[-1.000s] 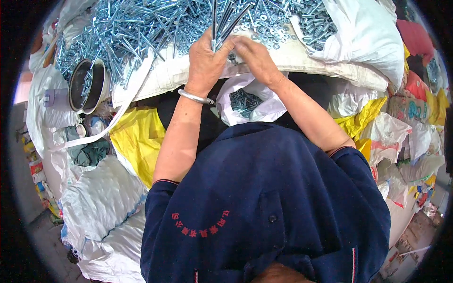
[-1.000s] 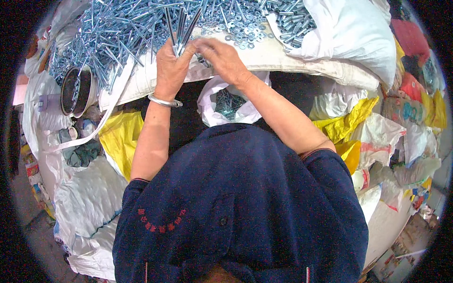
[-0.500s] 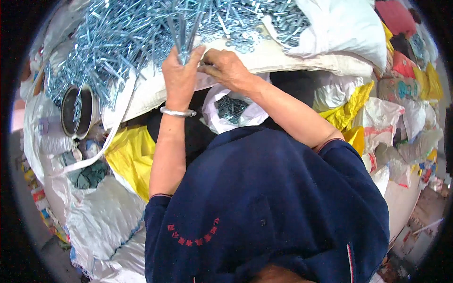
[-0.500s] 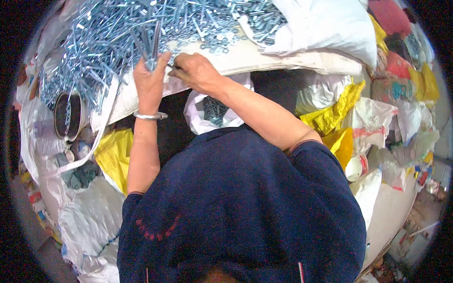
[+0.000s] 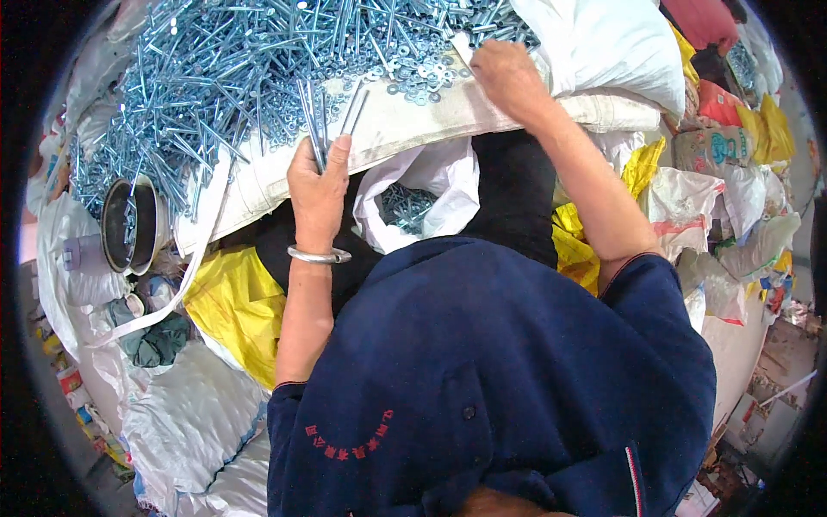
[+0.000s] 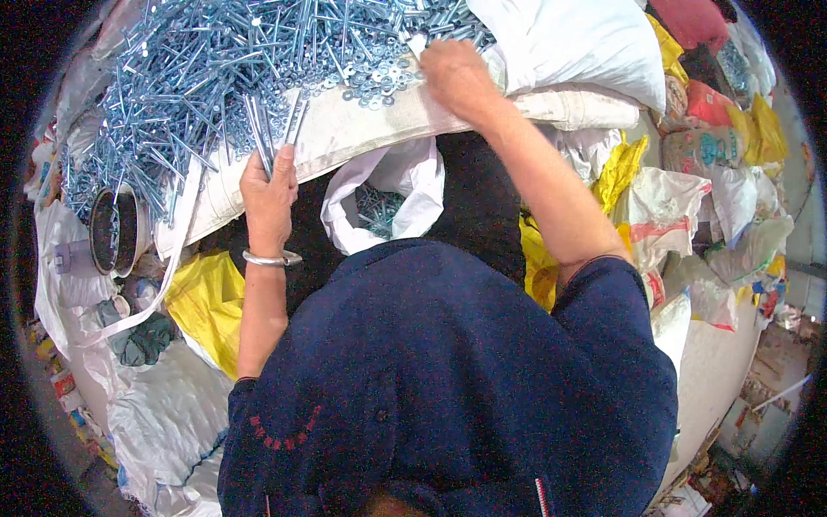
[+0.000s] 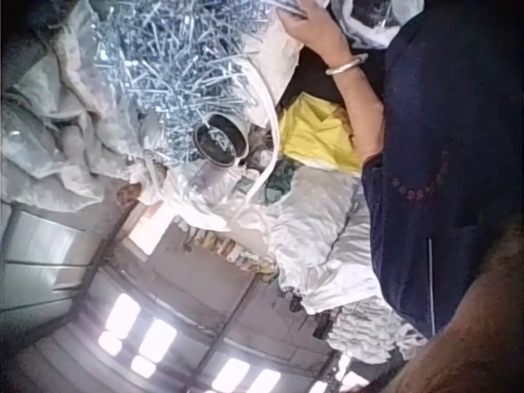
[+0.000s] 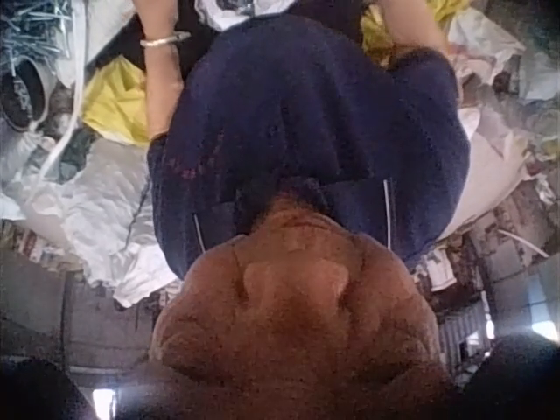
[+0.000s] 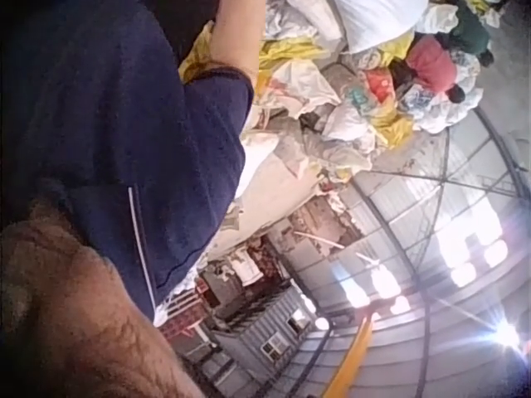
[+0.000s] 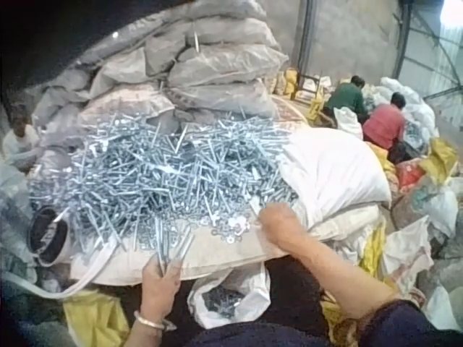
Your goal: The person assembles metal screws and washers by hand, sliding washers onto long metal screws, then places the assembled units into a plastic bag.
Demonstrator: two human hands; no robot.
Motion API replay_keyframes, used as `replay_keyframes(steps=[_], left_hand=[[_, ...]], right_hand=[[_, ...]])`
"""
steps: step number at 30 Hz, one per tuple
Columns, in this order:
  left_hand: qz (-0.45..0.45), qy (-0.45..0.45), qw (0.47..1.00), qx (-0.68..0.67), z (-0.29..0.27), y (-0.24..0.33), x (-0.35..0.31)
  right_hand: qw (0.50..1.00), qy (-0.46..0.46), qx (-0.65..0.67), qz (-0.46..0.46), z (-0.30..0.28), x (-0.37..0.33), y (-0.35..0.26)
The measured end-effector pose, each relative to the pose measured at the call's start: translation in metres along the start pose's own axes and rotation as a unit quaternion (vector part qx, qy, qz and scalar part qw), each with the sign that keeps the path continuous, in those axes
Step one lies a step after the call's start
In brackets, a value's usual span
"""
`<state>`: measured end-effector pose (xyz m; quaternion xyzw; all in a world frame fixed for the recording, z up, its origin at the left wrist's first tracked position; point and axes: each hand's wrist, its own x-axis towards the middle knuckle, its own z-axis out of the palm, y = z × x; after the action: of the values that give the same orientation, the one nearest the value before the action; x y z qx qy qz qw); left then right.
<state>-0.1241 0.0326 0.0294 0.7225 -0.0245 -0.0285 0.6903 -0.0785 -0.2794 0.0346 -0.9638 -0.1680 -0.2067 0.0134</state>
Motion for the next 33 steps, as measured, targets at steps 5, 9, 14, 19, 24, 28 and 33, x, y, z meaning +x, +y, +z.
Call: replay_keyframes(steps=[5,9,14,19,24,28,33], left_hand=[[-0.021,-0.021,0.999,0.023,0.008,-0.010,-0.008],[-0.027,-0.020,0.999,0.024,0.010,-0.015,-0.012],[-0.058,-0.021,0.998,0.004,0.008,-0.017,-0.018],[-0.068,-0.029,0.997,-0.014,0.008,-0.020,-0.021],[-0.078,-0.035,0.996,-0.020,0.009,-0.015,-0.023],[-0.068,-0.044,0.996,-0.024,0.012,-0.008,-0.026],[-0.054,-0.053,0.997,-0.014,0.013,0.001,-0.029]], right_hand=[[0.984,-0.105,-0.142,0.001,0.004,0.001,0.023],[0.979,-0.125,-0.160,-0.030,0.010,0.012,0.025],[0.982,-0.128,-0.138,-0.031,0.017,0.014,0.024],[0.993,-0.046,-0.070,-0.087,0.012,0.014,0.024],[0.786,-0.065,0.585,0.189,-0.004,0.005,-0.009],[0.447,-0.061,0.852,0.265,-0.008,-0.012,-0.056],[0.442,-0.067,0.856,0.259,-0.014,-0.019,-0.089]])
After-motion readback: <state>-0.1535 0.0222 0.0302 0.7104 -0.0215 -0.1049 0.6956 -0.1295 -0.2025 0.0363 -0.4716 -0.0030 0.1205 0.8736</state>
